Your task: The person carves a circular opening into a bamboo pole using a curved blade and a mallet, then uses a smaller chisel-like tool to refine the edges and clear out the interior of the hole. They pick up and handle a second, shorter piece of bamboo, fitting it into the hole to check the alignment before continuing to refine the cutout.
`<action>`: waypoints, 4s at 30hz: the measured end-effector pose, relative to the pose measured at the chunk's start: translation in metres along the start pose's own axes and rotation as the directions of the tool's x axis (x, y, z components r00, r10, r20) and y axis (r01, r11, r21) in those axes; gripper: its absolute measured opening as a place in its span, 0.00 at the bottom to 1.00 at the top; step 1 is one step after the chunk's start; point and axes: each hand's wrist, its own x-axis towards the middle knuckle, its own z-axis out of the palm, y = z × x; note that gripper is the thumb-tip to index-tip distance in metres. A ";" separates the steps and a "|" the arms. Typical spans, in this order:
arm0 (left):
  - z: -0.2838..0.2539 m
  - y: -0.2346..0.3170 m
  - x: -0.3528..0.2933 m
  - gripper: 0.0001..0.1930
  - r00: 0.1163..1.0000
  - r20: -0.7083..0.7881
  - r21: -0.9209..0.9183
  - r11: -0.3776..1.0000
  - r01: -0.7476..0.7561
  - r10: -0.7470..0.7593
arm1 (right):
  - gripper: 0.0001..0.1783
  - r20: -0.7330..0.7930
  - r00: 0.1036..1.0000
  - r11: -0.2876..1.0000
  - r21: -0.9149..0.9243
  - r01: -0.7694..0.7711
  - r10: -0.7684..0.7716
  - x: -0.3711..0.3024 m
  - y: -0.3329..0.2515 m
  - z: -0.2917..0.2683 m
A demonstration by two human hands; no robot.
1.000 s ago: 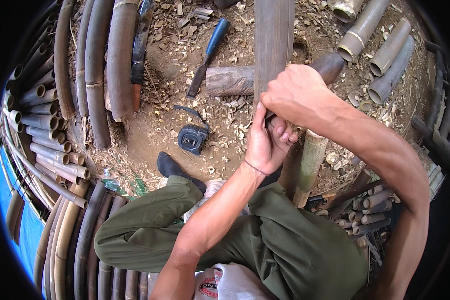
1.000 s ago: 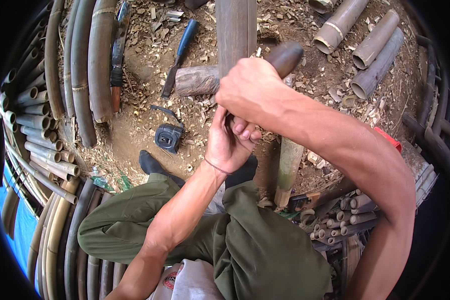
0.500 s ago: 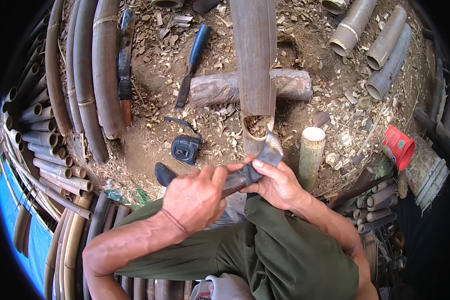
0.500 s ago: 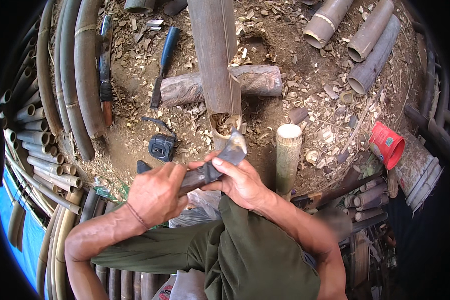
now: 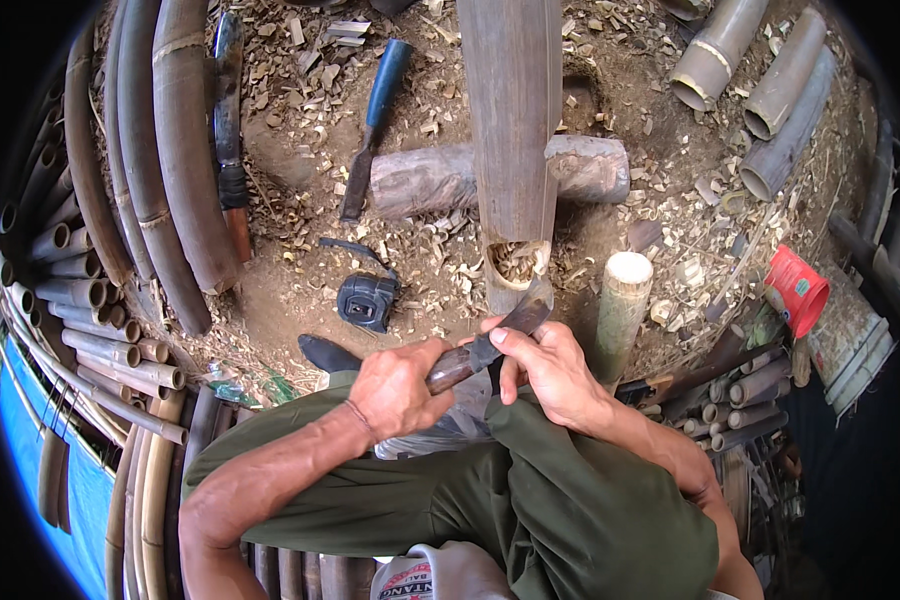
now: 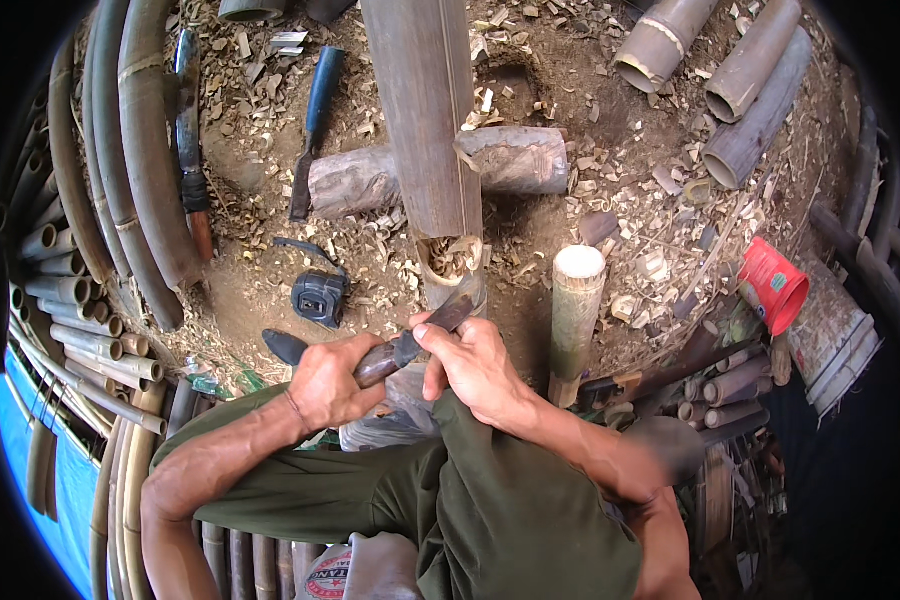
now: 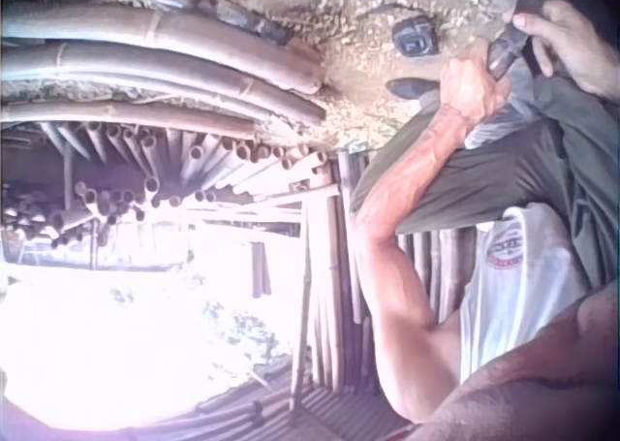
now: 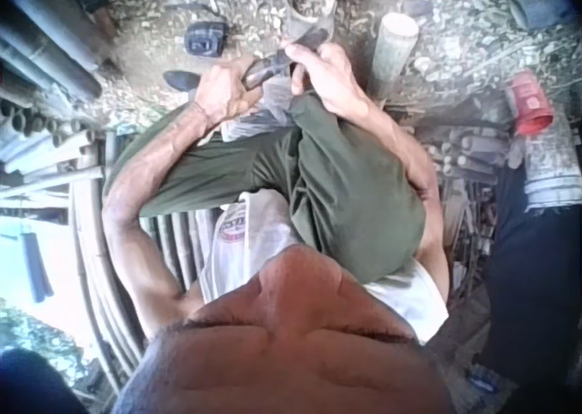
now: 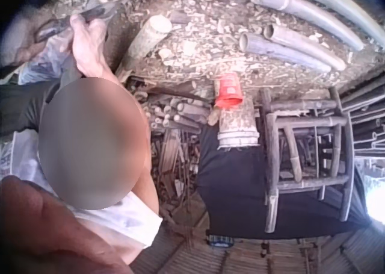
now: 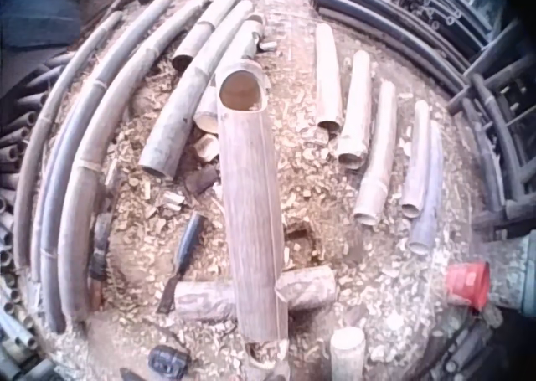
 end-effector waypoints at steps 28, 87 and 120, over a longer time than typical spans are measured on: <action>-0.020 0.011 0.009 0.21 0.976 0.213 0.113 0.992 -0.064 0.039 | 0.16 0.052 0.996 0.997 -0.014 0.076 -0.076 0.002 0.000 0.000; 0.016 0.047 0.081 0.28 0.958 0.135 -0.635 0.720 0.279 -0.252 | 0.17 0.090 0.911 0.490 -0.819 0.298 -0.403 0.002 0.002 -0.016; 0.032 0.008 -0.001 0.15 0.992 0.011 -0.254 0.959 0.123 -0.125 | 0.20 -0.045 0.998 0.961 -0.270 -0.063 0.053 0.000 -0.005 -0.008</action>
